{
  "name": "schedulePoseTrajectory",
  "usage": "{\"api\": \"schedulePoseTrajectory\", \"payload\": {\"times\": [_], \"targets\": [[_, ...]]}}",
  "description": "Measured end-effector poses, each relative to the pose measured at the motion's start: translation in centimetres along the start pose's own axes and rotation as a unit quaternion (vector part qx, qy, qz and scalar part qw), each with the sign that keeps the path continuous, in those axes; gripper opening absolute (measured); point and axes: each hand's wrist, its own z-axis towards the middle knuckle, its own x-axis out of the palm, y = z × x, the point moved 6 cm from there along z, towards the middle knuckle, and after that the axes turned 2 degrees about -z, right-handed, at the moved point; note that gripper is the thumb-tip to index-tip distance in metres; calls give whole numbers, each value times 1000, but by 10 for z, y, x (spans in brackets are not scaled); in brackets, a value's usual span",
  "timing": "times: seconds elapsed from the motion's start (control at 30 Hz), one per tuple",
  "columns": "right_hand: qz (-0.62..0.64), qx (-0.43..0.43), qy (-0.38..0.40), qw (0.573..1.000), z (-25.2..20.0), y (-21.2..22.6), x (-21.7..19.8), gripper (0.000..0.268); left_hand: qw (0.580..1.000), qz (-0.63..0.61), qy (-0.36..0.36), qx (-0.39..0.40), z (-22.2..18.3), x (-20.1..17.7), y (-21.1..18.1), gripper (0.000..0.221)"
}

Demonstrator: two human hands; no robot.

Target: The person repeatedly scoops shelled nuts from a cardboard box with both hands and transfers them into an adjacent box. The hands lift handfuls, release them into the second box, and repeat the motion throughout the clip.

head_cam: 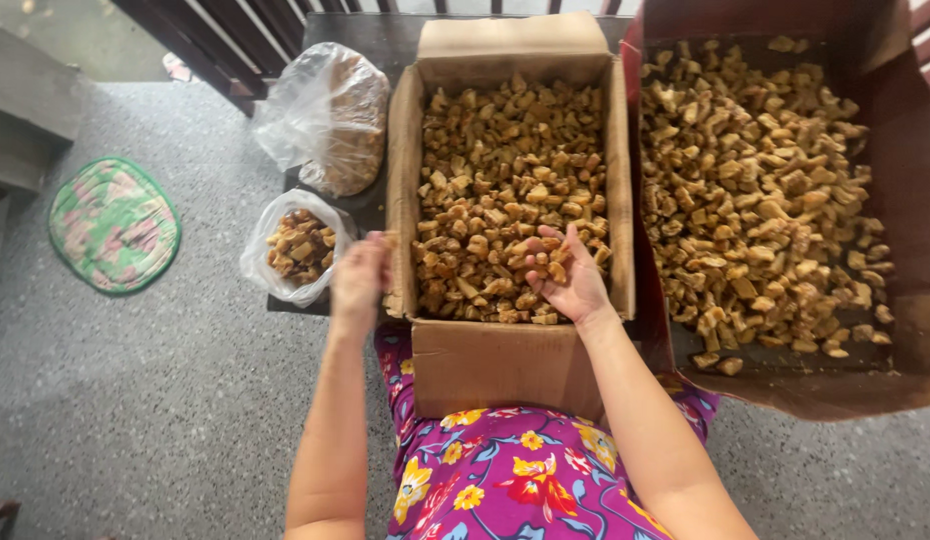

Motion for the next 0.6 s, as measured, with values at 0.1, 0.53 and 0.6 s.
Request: {"api": "schedulePoseTrajectory", "payload": {"times": [0.1,0.53,0.6], "targets": [[-5,-4,-15,1000,2,1,-3,47,980,75,-159,89,17,-98,-29,31],[13,-7,-26,1000,4,1,-8,39,902,348,-217,132,62,-165,-5,25],[57,-12,0,998,5,1,-7,41,916,312,-209,138,53,-143,-25,23]]}}
